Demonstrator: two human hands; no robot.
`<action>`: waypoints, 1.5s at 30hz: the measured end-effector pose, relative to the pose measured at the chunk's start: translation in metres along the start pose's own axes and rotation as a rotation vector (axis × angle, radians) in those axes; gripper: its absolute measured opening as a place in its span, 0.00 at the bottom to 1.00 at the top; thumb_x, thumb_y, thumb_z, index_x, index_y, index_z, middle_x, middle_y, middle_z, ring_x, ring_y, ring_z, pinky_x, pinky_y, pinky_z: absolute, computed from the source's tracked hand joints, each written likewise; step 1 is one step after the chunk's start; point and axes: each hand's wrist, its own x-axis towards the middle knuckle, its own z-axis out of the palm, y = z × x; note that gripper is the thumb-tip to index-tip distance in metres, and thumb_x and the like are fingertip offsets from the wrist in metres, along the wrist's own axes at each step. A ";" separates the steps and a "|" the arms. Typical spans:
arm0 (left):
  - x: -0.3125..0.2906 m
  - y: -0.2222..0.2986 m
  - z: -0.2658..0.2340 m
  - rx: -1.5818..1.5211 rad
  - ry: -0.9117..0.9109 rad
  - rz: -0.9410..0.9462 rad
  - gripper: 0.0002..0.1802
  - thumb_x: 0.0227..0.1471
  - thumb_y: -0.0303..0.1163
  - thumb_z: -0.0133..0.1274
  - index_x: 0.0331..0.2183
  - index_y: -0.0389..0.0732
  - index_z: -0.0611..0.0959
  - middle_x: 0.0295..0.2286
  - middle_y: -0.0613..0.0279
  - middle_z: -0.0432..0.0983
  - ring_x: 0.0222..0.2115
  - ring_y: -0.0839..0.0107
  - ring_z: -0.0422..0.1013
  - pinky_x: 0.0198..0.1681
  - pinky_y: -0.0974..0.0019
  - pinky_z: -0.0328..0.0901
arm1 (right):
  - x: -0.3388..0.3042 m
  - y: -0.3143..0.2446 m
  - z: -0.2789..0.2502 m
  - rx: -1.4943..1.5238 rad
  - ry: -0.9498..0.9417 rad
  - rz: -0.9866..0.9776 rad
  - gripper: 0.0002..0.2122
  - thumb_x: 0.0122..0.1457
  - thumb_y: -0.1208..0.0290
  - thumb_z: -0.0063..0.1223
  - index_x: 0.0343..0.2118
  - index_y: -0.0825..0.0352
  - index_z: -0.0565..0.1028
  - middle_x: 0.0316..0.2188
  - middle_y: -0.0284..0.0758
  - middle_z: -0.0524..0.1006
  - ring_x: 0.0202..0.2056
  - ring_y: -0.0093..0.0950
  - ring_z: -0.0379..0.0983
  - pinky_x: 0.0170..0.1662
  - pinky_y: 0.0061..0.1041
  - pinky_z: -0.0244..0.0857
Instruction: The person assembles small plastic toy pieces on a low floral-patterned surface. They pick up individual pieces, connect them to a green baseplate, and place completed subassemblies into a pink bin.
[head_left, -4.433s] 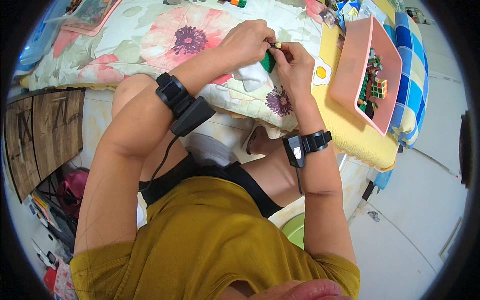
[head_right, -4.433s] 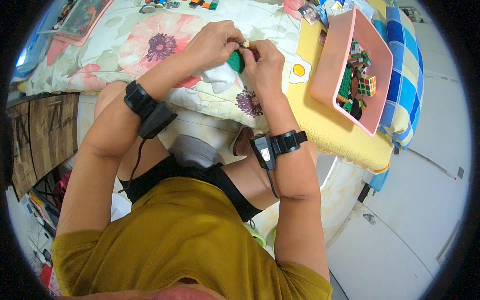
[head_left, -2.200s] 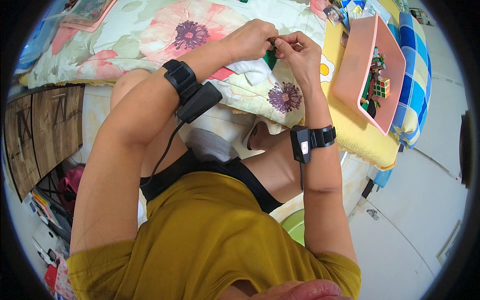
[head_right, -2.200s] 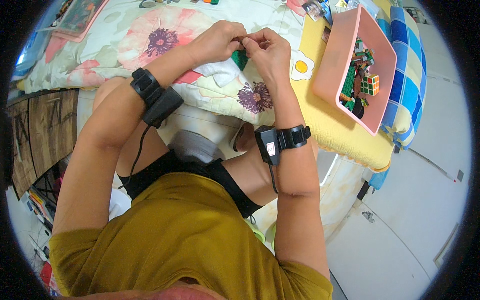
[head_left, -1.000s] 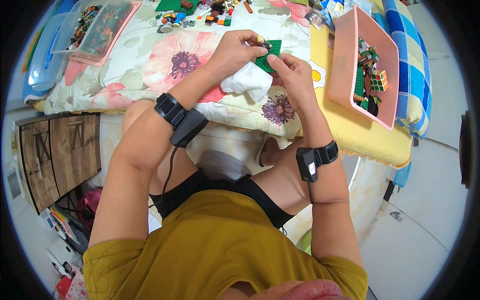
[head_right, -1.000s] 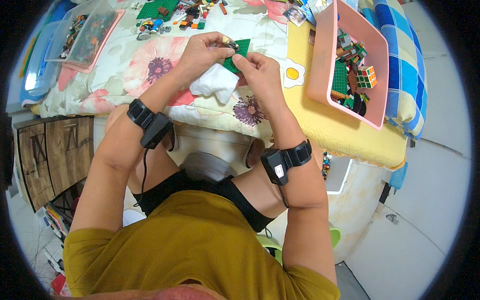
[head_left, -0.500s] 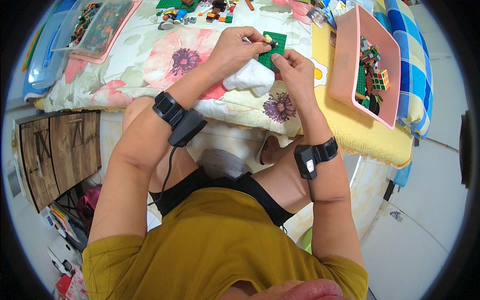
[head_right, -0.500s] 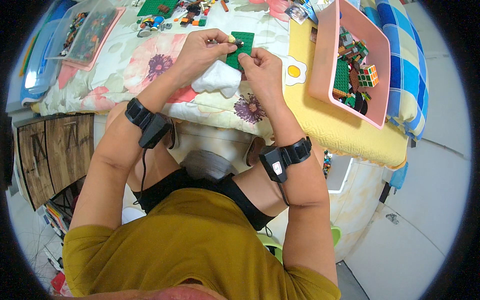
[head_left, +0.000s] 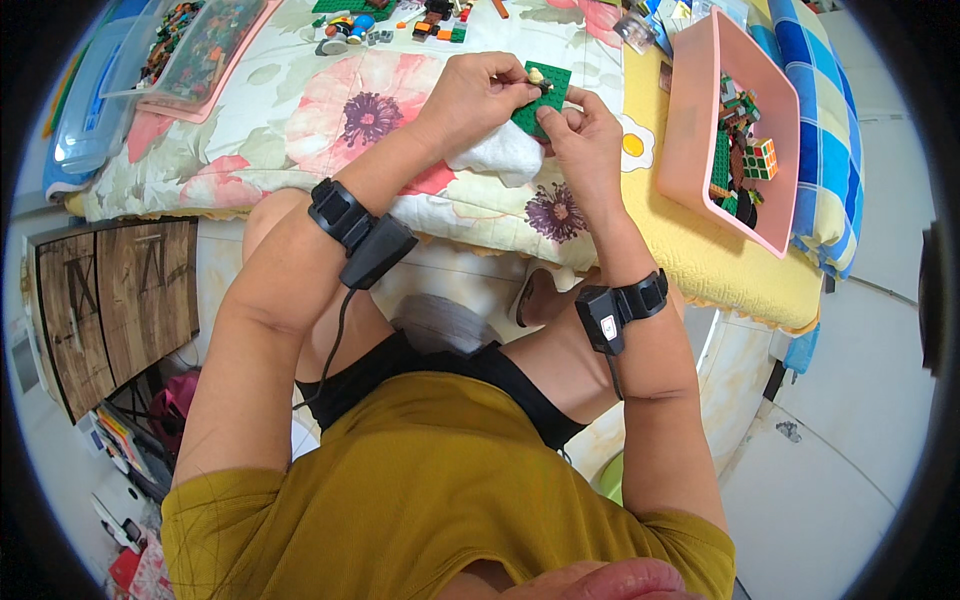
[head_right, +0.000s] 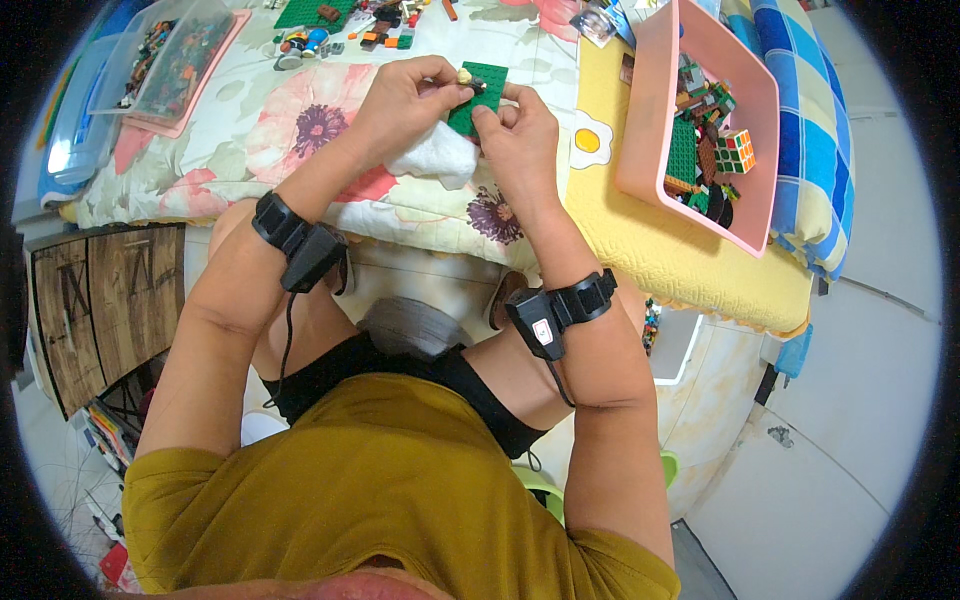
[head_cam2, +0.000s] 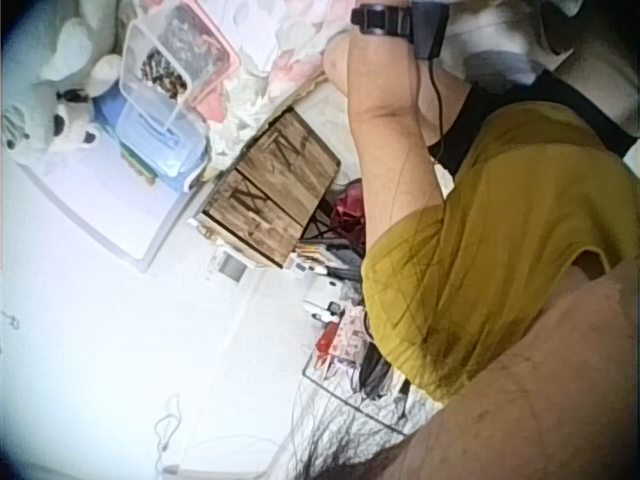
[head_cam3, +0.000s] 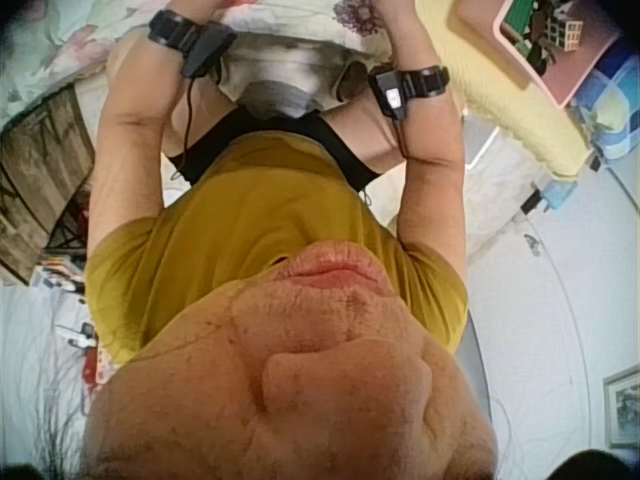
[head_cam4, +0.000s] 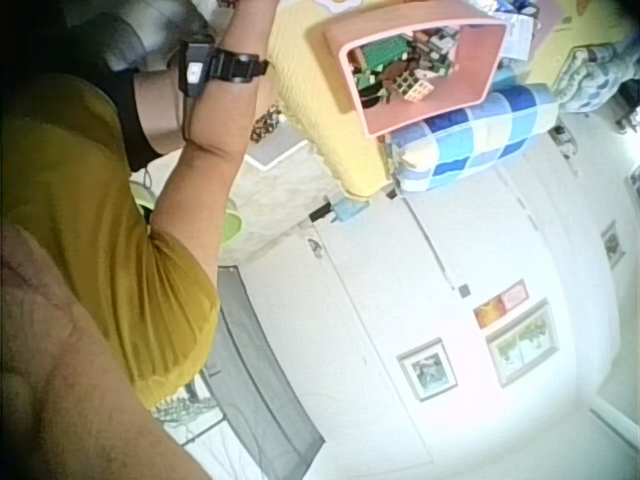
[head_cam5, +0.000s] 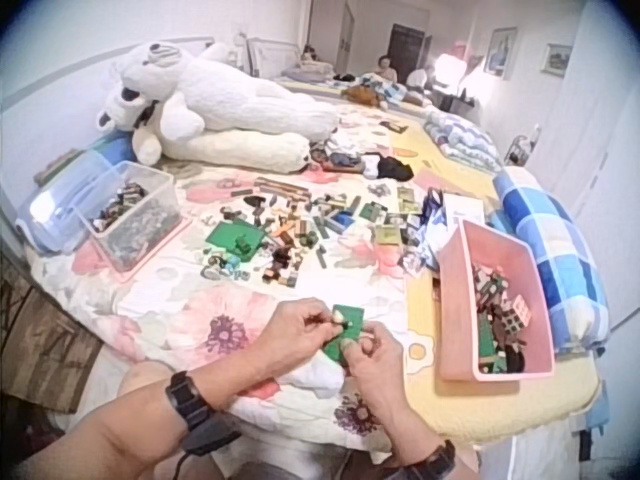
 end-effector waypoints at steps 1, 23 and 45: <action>0.000 0.000 0.000 -0.012 -0.005 -0.021 0.08 0.50 0.29 0.61 0.29 0.34 0.82 0.22 0.69 0.74 0.24 0.84 0.67 0.28 0.76 0.63 | 0.000 0.001 0.001 -0.003 0.006 -0.010 0.10 0.56 0.78 0.54 0.40 0.76 0.73 0.22 0.34 0.79 0.22 0.17 0.72 0.25 0.18 0.67; 0.008 0.006 -0.015 -0.203 0.029 -0.198 0.16 0.50 0.39 0.61 0.31 0.33 0.85 0.25 0.64 0.79 0.27 0.80 0.71 0.33 0.74 0.66 | 0.006 0.002 -0.004 0.176 -0.105 0.301 0.15 0.56 0.75 0.57 0.45 0.75 0.73 0.35 0.37 0.78 0.31 0.22 0.76 0.32 0.21 0.73; 0.010 -0.005 -0.015 -0.154 -0.126 -0.208 0.17 0.56 0.41 0.58 0.37 0.35 0.85 0.29 0.65 0.80 0.30 0.80 0.72 0.33 0.75 0.66 | -0.002 0.000 0.002 0.121 -0.066 0.108 0.09 0.57 0.80 0.55 0.42 0.70 0.74 0.20 0.32 0.77 0.19 0.17 0.71 0.20 0.18 0.68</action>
